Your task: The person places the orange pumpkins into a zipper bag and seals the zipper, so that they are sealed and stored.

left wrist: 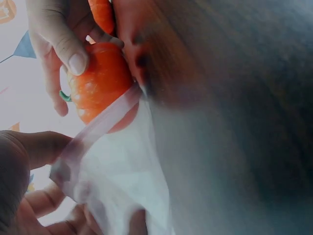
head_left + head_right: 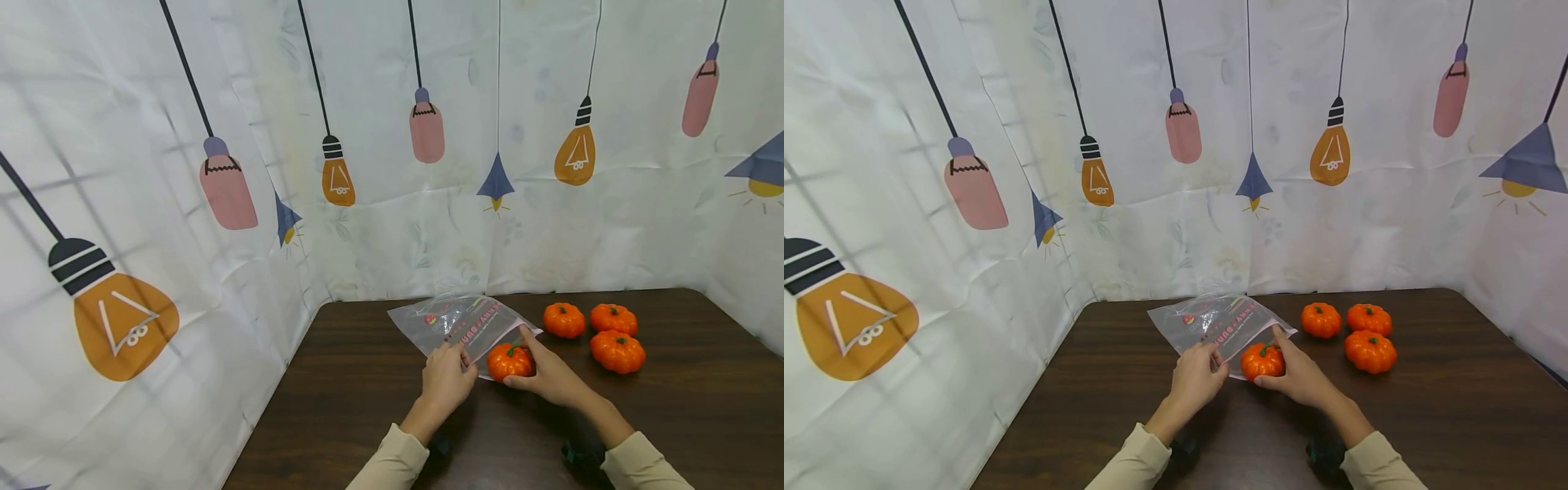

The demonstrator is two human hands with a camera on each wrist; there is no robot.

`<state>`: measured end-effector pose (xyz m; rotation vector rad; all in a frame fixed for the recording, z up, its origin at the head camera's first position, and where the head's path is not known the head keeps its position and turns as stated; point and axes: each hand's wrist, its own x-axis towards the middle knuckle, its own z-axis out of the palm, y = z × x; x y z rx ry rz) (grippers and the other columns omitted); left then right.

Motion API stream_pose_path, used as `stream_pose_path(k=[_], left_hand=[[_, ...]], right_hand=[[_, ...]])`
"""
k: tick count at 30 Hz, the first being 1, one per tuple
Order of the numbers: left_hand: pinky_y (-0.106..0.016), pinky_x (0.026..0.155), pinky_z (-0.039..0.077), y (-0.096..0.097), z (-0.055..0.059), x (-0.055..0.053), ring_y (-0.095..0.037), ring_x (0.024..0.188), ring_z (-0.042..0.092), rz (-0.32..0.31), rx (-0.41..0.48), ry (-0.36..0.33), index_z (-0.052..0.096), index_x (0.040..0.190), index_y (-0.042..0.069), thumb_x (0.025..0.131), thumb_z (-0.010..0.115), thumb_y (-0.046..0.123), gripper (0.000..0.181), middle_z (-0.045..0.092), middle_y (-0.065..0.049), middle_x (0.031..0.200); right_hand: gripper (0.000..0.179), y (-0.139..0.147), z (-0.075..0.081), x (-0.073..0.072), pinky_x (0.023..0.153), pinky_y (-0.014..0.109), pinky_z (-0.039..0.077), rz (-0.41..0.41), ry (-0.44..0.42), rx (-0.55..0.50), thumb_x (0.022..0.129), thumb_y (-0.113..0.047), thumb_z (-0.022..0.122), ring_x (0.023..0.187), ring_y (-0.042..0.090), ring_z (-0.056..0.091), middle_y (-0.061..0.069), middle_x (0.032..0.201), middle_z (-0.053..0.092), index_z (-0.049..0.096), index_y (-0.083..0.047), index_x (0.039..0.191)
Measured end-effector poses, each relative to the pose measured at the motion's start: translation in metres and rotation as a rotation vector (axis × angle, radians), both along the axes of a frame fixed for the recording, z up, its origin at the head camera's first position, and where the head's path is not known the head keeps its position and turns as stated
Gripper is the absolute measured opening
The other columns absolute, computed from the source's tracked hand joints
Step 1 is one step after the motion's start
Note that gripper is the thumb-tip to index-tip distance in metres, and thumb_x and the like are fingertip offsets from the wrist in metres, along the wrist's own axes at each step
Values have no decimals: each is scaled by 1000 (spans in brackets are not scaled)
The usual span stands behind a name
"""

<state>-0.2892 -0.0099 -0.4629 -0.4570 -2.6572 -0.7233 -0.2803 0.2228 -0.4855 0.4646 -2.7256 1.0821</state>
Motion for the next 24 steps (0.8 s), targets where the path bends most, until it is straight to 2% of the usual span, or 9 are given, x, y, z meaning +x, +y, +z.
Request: stream_pose_path(k=[4,10,17,24], left_hand=[[-24,50,35,0,-1,-2,-5,59,46,-56,45,5,60,71,22,81,78,22,20,51,11,64],[-20,50,32,0,-2,-3,0,54,41,-124,50,39,62,73,20,82,76,20,17,50,13,60],[-17,51,32,0,-3,-4,2,52,39,-185,82,45,63,76,19,85,75,19,15,50,12,60],[-13,55,38,0,-1,-6,5,56,45,-243,138,25,68,79,16,84,74,15,7,61,10,64]], right_hand=[[105,0,0,-1,103,64,45,-43,-9,29,82,-53,81,121,40,61,26,139,58,30,5,154],[90,-2,-3,-2,98,63,48,-132,-16,63,81,-59,79,119,40,62,25,140,58,49,-2,144],[84,-6,-6,-4,94,68,48,-161,-11,103,81,-60,78,118,45,61,27,143,52,53,-7,142],[82,-9,-3,-3,95,64,48,-133,-9,96,81,-48,83,115,40,63,24,136,58,52,-1,140]])
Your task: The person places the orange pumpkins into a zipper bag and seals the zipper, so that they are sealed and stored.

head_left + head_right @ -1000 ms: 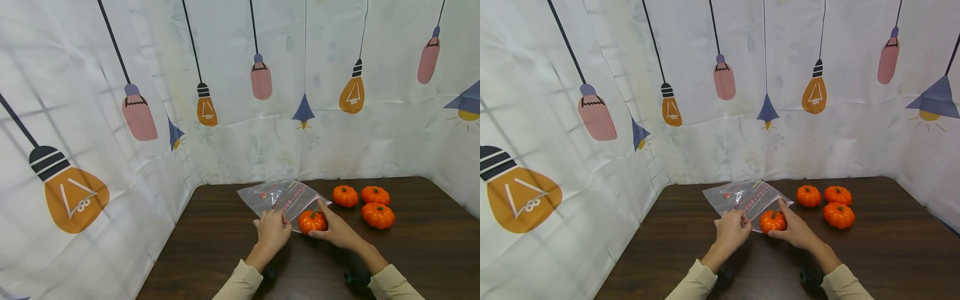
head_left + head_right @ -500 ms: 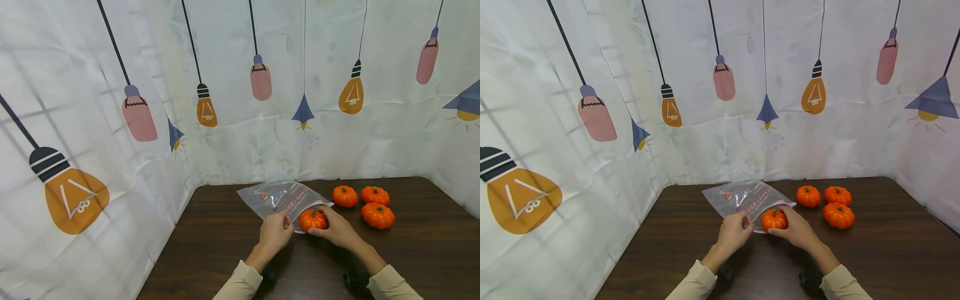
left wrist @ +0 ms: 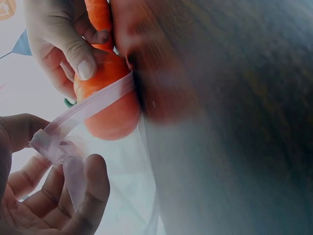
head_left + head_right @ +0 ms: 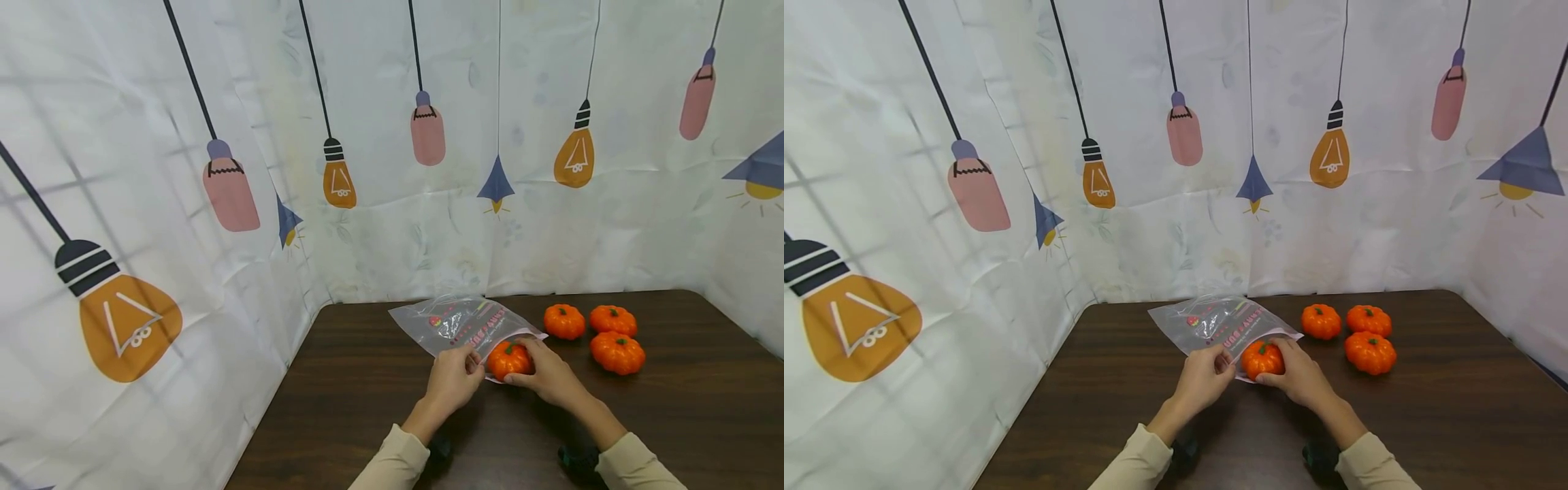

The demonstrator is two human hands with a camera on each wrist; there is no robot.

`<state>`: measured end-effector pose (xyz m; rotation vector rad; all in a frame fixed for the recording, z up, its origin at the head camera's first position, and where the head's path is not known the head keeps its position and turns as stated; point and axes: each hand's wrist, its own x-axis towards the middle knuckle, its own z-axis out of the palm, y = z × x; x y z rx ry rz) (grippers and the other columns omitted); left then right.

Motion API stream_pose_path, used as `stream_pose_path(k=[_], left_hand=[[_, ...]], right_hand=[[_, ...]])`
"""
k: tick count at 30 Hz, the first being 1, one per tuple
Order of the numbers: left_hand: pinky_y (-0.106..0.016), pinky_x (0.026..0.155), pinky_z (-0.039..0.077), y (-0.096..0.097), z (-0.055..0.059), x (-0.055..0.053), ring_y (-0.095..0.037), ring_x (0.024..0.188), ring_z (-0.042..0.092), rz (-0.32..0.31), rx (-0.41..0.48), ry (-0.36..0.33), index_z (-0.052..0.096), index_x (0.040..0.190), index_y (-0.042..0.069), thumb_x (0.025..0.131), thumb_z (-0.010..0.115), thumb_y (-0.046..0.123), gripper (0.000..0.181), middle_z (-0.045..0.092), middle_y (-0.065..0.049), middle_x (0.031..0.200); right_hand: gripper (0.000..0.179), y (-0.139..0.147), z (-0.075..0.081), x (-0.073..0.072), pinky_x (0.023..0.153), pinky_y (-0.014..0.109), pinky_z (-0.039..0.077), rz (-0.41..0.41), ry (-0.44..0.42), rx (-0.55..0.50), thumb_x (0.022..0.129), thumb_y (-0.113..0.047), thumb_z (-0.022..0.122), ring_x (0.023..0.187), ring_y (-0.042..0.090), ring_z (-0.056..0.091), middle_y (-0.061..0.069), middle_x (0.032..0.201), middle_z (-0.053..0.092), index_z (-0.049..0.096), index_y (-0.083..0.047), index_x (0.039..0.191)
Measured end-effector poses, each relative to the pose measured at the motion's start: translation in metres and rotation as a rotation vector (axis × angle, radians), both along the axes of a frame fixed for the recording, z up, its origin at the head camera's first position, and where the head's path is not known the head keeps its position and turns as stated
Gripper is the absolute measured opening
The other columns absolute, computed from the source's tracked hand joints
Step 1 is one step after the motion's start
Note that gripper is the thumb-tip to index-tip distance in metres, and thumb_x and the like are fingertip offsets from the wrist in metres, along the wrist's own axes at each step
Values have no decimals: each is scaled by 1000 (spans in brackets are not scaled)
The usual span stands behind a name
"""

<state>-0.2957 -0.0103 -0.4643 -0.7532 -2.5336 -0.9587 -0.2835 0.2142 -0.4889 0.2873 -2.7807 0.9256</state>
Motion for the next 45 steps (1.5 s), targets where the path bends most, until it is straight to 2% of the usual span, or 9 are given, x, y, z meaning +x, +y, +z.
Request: stream_pose_path(k=[7,13,19,25,29,32,34,39,45], left_hand=[[-12,56,40,-1,1,-3,7,57,48,-8,30,-35,70,81,16,85,74,14,7,65,8,67],[-12,58,42,0,-1,-4,7,57,48,-12,63,-45,69,82,16,86,75,13,7,66,8,67],[-13,60,42,0,-2,-6,8,58,48,-14,96,-52,70,82,15,85,75,13,6,66,8,67],[-12,58,42,1,-1,-5,9,57,48,-12,128,-65,71,83,14,84,75,11,5,67,7,68],[-12,59,42,1,-2,-3,9,58,48,-11,135,-68,71,83,14,84,75,11,5,67,7,68],[-11,59,43,1,-3,-3,9,59,49,-14,134,-65,71,83,14,84,75,10,5,67,7,69],[-11,60,44,1,-3,-3,9,60,49,-16,133,-61,71,83,15,84,75,10,6,67,7,69],[-11,59,43,1,-3,-2,9,60,49,-17,136,-47,72,83,14,84,74,9,6,67,7,69],[-10,60,43,1,-3,-2,8,61,51,-6,134,-38,72,82,15,83,75,10,6,67,8,70]], right_hand=[[77,-4,1,-7,95,65,48,-33,10,-19,81,-42,84,115,42,62,27,134,58,53,2,137],[76,-7,-1,-12,89,64,50,-96,3,-31,82,-41,84,104,41,63,31,125,54,55,2,137],[70,-12,0,-18,83,55,53,-128,-15,-71,82,-34,84,98,34,62,30,123,54,54,2,134],[61,-14,0,-22,72,44,49,-154,-15,-77,84,-27,83,84,23,57,20,109,62,56,3,130],[57,-14,-2,-22,64,36,45,-152,-28,-95,86,-25,80,76,19,54,15,103,63,57,0,132],[54,-14,-5,-21,62,33,42,-147,-28,-98,88,-25,77,75,18,54,18,108,64,58,-2,133],[53,-13,-8,-21,63,32,43,-147,-17,-99,89,-25,77,76,19,55,21,115,64,58,-3,134],[49,-13,-10,-23,65,32,44,-139,8,-127,88,-22,77,79,19,57,23,118,65,58,-3,129],[49,-10,-2,-24,69,31,49,-75,-2,-136,89,-22,78,80,17,59,22,119,67,58,2,126]])
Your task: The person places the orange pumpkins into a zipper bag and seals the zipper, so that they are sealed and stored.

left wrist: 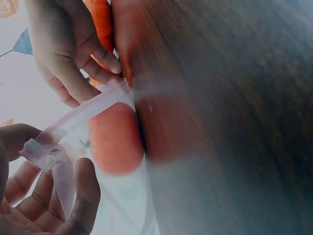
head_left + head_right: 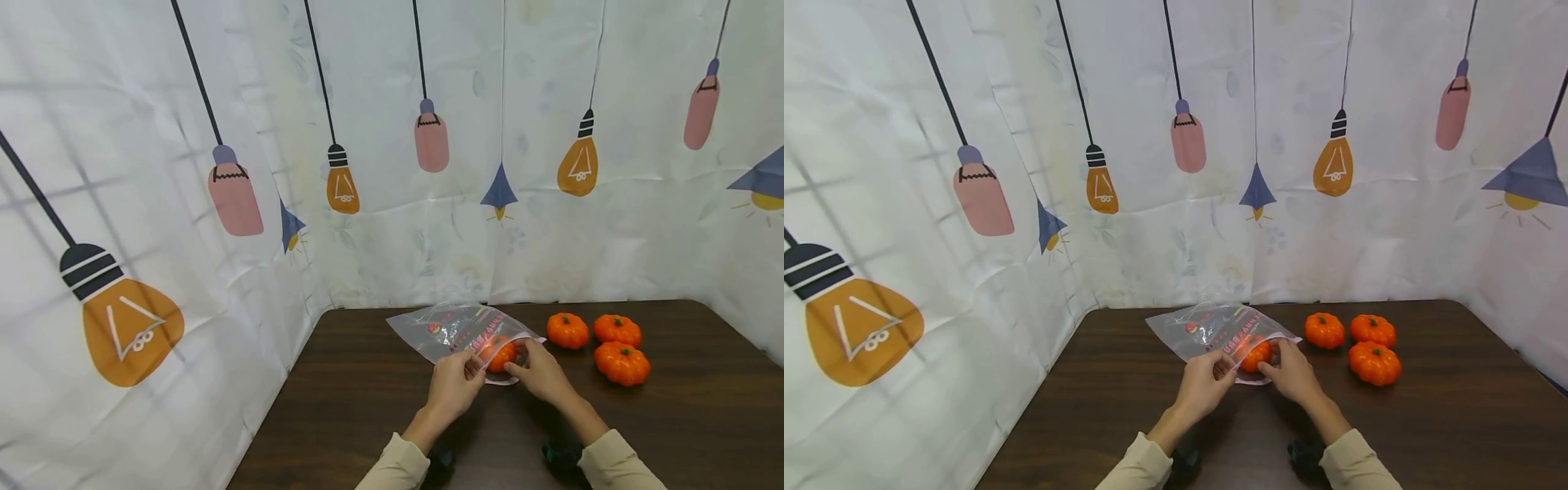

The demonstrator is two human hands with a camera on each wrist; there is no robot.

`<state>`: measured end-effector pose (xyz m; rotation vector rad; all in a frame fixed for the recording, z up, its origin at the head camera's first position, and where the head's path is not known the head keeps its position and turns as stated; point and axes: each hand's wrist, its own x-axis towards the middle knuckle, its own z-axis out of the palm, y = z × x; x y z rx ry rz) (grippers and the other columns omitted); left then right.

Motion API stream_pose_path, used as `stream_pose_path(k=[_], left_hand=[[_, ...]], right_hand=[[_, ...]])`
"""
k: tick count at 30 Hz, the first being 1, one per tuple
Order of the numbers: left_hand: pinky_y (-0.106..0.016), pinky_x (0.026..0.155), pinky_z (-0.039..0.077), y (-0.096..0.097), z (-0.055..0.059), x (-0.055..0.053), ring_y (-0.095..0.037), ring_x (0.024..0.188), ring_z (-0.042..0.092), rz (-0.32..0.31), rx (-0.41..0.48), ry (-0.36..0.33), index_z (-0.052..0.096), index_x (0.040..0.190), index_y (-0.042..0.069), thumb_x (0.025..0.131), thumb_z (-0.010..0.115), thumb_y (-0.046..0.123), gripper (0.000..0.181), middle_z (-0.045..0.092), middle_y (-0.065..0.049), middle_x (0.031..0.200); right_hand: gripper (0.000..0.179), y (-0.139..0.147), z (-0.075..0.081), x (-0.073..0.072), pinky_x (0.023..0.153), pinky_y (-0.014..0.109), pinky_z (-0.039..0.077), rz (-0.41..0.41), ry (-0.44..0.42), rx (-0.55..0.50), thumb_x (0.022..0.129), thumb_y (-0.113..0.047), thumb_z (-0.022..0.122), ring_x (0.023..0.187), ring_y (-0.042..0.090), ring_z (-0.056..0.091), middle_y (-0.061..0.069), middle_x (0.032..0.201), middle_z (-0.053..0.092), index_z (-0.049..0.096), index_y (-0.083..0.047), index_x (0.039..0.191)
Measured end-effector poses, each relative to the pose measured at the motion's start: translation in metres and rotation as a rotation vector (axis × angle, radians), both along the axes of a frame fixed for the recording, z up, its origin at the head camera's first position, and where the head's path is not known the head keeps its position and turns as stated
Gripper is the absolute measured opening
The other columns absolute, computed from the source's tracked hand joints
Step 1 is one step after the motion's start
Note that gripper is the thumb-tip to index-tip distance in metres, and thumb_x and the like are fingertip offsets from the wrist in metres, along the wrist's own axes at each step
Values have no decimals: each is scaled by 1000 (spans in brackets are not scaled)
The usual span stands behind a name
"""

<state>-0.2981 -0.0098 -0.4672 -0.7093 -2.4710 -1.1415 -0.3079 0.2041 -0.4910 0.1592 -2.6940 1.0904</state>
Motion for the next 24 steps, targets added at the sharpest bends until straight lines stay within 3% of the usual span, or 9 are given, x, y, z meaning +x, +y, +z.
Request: stream_pose_path(k=[6,12,14,18,24], left_hand=[[-11,60,43,-2,-1,0,9,60,50,17,8,4,72,82,15,83,75,10,6,67,8,69],[-11,59,42,-4,0,-1,10,58,47,27,10,-7,72,82,16,82,75,11,5,66,9,68],[-11,59,41,-4,1,-2,10,58,47,29,9,-6,72,81,16,83,76,11,6,66,9,68],[-11,58,41,-4,2,-2,9,57,46,29,12,-5,71,81,16,83,76,11,8,66,9,67],[-11,57,41,-4,2,-3,8,57,46,22,16,-10,71,81,15,84,76,11,7,65,8,67]], right_hand=[[50,12,14,3,66,29,49,125,-51,3,91,-30,76,78,14,59,14,104,69,61,4,125],[27,35,29,6,72,26,50,231,-63,11,96,-31,70,82,11,58,2,99,70,70,-8,111],[23,42,33,7,72,26,51,230,-72,-4,98,-30,68,82,11,59,2,97,70,71,-10,108],[26,55,37,9,69,28,52,157,-69,-40,100,-28,66,82,16,63,6,94,70,69,-6,112],[32,71,39,10,72,35,52,-32,31,-14,100,-29,66,92,29,67,17,108,71,67,-2,116]])
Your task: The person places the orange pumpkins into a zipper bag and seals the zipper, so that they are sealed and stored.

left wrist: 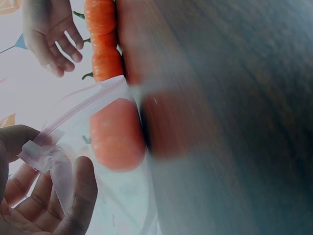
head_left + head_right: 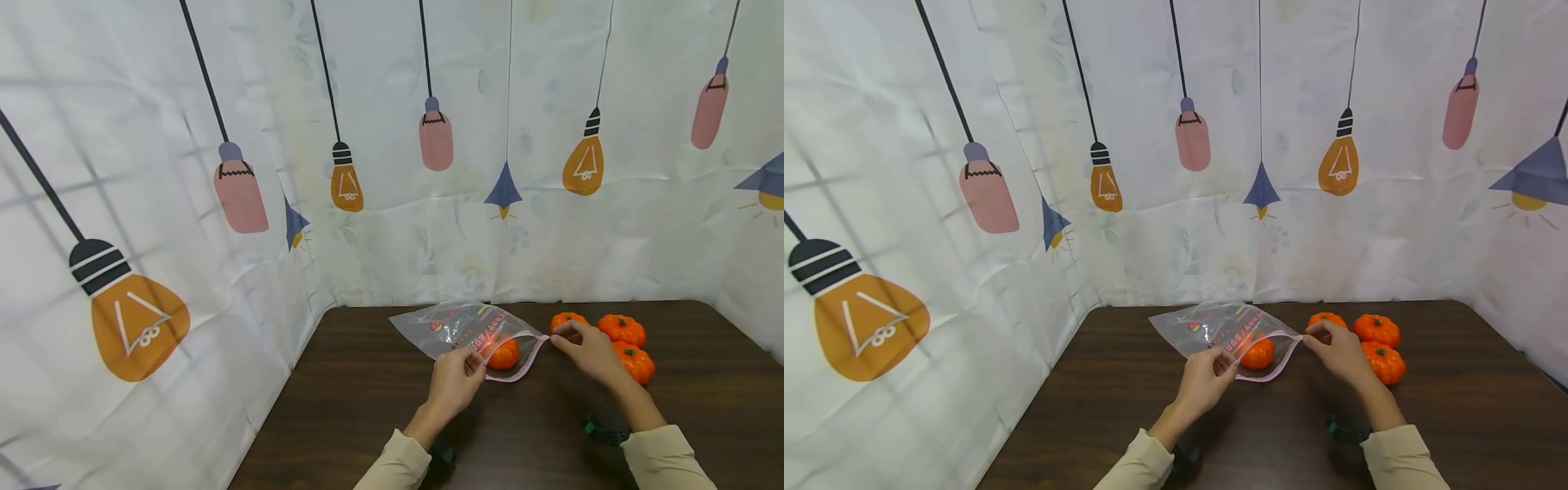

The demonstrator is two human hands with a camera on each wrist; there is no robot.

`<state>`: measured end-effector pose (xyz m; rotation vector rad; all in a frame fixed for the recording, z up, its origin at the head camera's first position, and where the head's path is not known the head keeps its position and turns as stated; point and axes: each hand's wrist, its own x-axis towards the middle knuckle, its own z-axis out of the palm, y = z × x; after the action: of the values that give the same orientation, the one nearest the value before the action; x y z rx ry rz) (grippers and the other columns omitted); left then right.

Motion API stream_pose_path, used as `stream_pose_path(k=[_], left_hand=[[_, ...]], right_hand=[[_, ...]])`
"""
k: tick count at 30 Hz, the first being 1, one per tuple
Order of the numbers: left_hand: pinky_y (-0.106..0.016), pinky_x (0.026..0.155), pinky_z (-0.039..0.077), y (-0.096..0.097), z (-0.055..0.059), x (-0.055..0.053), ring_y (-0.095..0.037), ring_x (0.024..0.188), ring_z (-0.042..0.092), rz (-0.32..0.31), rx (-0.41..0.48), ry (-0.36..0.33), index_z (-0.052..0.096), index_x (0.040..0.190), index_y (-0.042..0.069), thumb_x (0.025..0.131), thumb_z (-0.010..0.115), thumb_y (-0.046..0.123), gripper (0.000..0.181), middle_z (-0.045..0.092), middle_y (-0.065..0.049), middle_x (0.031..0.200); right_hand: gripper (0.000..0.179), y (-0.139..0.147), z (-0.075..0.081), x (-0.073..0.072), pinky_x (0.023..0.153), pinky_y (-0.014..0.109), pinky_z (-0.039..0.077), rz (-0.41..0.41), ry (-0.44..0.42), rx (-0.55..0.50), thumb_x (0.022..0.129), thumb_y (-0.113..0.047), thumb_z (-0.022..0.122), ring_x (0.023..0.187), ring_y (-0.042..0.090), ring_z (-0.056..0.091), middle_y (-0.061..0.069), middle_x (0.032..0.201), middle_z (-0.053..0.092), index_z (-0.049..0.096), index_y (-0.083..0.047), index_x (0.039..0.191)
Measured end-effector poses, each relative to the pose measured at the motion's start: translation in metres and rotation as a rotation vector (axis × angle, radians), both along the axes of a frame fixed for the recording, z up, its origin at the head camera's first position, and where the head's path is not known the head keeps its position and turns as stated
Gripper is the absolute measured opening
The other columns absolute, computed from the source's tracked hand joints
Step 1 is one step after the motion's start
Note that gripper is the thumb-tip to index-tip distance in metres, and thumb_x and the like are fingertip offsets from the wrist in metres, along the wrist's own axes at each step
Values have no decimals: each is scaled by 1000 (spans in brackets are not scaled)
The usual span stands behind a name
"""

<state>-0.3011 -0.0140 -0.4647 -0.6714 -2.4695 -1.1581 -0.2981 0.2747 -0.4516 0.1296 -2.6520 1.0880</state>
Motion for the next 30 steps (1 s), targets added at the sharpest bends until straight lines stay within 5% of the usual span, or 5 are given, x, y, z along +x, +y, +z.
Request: stream_pose_path(k=[12,24,30], left_hand=[[-12,57,42,-1,0,-1,8,57,46,-2,17,-6,71,82,15,85,76,11,7,65,7,67],[-12,58,43,-1,0,-1,8,58,47,6,27,-28,72,84,15,86,76,12,5,66,7,69],[-12,59,43,-2,-1,-2,8,59,48,2,21,-31,72,84,15,86,76,12,5,66,8,70]], right_hand=[[48,43,15,16,84,56,49,-120,34,3,103,-40,58,112,46,59,28,124,64,59,1,127],[74,103,8,24,85,62,51,-75,-195,18,101,-50,57,122,56,48,42,140,45,41,9,142],[77,120,-4,24,87,64,51,-29,-220,79,100,-47,61,120,60,48,45,139,43,39,14,141]])
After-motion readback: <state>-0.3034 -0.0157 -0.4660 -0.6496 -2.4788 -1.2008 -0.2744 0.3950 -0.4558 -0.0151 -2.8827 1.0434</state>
